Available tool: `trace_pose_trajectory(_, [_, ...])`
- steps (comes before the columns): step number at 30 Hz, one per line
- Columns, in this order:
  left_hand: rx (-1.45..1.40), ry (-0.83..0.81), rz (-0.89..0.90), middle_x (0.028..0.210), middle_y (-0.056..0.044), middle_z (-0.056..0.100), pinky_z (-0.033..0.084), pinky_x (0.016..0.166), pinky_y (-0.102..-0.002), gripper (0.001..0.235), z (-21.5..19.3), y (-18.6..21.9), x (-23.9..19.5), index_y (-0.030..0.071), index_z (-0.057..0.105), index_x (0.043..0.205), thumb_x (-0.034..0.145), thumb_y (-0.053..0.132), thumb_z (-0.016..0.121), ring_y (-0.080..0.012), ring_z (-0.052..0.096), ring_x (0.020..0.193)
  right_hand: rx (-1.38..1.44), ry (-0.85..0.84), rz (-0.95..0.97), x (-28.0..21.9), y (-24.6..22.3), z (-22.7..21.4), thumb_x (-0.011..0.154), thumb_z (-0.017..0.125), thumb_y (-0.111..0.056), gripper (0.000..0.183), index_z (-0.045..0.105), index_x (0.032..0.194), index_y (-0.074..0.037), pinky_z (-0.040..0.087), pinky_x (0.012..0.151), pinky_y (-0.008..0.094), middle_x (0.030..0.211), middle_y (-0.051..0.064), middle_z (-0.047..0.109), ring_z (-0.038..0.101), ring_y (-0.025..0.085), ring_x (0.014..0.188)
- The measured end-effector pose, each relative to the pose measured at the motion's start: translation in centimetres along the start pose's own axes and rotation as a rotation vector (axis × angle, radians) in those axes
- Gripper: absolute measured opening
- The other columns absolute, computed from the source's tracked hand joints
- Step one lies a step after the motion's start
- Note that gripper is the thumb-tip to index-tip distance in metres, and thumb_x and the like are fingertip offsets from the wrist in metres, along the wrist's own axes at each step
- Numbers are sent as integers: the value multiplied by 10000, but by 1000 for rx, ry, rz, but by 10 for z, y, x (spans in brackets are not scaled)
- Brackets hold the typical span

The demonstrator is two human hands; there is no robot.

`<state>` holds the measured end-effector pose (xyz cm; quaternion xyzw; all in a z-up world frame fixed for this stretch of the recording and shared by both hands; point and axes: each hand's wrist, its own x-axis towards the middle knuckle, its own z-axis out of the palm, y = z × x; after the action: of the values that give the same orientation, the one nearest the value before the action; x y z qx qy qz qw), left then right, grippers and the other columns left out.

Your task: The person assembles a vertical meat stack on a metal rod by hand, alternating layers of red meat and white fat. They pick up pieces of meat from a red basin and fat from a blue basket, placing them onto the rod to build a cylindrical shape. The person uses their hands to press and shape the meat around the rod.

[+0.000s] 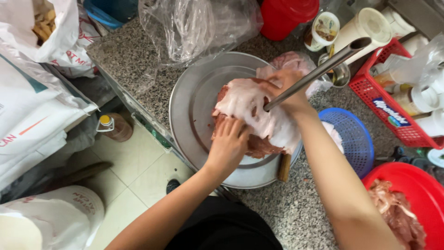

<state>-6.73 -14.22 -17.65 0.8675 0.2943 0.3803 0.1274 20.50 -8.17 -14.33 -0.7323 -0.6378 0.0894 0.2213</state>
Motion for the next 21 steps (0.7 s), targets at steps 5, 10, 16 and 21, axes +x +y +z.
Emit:
trace_pose_trajectory(5, [-63, -114, -50, 1221, -146, 562, 405, 1086, -475, 403, -8, 2, -17, 38, 650, 1236, 837, 91, 657, -350, 532, 1209, -228, 288, 106, -20, -4, -12, 866, 776, -287, 223, 782, 1034, -141, 235, 1063, 501, 1128, 69, 738, 601, 298, 1165])
trace_pose_trajectory(10, [-129, -87, 15, 1382, -148, 530, 364, 1155, -482, 518, -13, 6, -18, 38, 608, 1350, 835, 94, 620, -338, 478, 1338, -60, 616, 137, -101, -27, 4, 1001, 692, -215, 370, 619, 1344, -99, 277, 1178, 500, 1426, 106, 606, 510, 306, 1375])
trace_pose_trajectory(16, [-24, -272, 197, 1635, -119, 385, 269, 1240, -499, 608, 7, 5, 3, -1, 519, 1469, 872, 93, 578, -305, 339, 1525, -150, 289, 115, -186, -89, 74, 895, 592, -92, 669, 443, 1538, 24, 127, 1229, 616, 1635, 230, 383, 249, 372, 1551])
trace_pose_trajectory(21, [32, -362, 218, 1629, -154, 363, 248, 1233, -512, 647, -2, 9, -10, -24, 512, 1468, 831, 73, 568, -334, 308, 1517, -106, 290, 165, -237, -99, 78, 950, 616, -132, 538, 524, 1471, -32, 129, 1223, 610, 1581, 146, 463, 334, 312, 1524])
